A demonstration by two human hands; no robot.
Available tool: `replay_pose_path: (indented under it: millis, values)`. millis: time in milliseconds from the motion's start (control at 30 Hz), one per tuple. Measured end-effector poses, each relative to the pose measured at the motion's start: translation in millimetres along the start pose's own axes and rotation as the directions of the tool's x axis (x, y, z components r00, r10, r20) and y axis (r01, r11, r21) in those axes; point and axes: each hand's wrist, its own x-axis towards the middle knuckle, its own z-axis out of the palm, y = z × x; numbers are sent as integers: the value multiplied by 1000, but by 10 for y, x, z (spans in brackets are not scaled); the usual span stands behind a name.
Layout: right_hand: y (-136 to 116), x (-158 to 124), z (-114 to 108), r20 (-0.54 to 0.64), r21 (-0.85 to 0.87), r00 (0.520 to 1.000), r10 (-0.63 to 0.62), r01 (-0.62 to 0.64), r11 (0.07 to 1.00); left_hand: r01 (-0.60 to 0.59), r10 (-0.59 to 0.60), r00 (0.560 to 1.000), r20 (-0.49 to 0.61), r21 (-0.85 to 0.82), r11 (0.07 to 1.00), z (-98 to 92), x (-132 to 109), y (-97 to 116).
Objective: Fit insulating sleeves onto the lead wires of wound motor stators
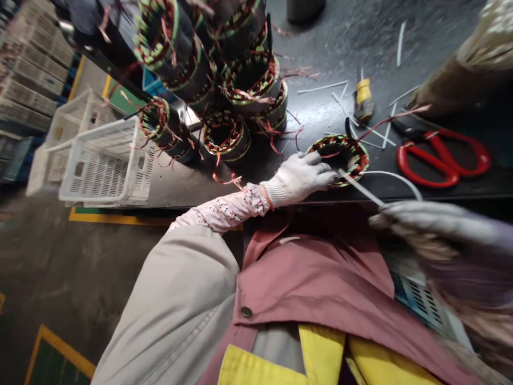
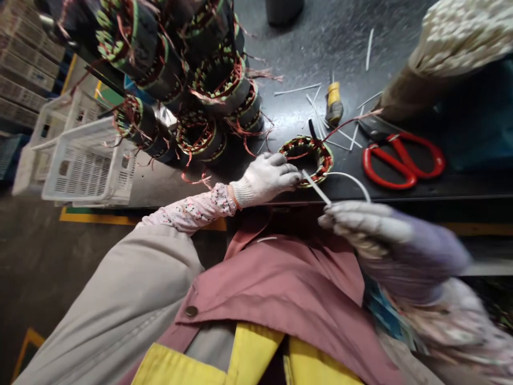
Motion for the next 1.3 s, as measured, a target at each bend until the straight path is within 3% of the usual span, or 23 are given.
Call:
replay_pose_path:
  millis: [67, 133, 300, 533, 667, 767, 833, 1000, 1133, 1300]
  values:
    - [-91, -167, 121, 62, 32, 991, -122, 120, 992, -40, 39, 999, 11, 19, 999, -3, 5, -42]
    - [-152, -313, 241, 30, 51, 983, -184, 182, 982, -76, 76, 996, 55, -13, 997, 9, 44, -85]
    - [-109, -491, 360, -8, 102, 994, -108, 108, 989, 42, -32, 994, 104, -91, 995, 76, 207, -36]
    - [23, -436, 337, 30, 67, 999, -29, 27, 997, 105, -89, 992, 91, -185, 977, 84, 239, 8]
    - [126, -142, 587, -152, 68, 988, -17, 28, 997, 182, -185, 983, 12, -259, 949, 104, 212, 58]
    - [205, 159, 781, -341, 96, 937, 74, -43, 994, 301, -345, 934, -95, -315, 900, 120, 166, 157]
    - [198, 281, 820, -385, 155, 911, 151, -97, 983, 316, -383, 911, -155, -337, 887, 148, 134, 205]
    - [-6, 245, 655, -238, 87, 969, 60, -41, 995, 145, -238, 939, -249, -341, 929, 281, 116, 189]
    - [-93, 289, 562, -163, -79, 986, -17, 4, 997, 117, -200, 943, -267, -295, 948, 362, 118, 150]
    - [64, 549, 607, -106, -277, 990, 89, -115, 954, 83, -162, 949, -271, -282, 956, 351, 103, 140]
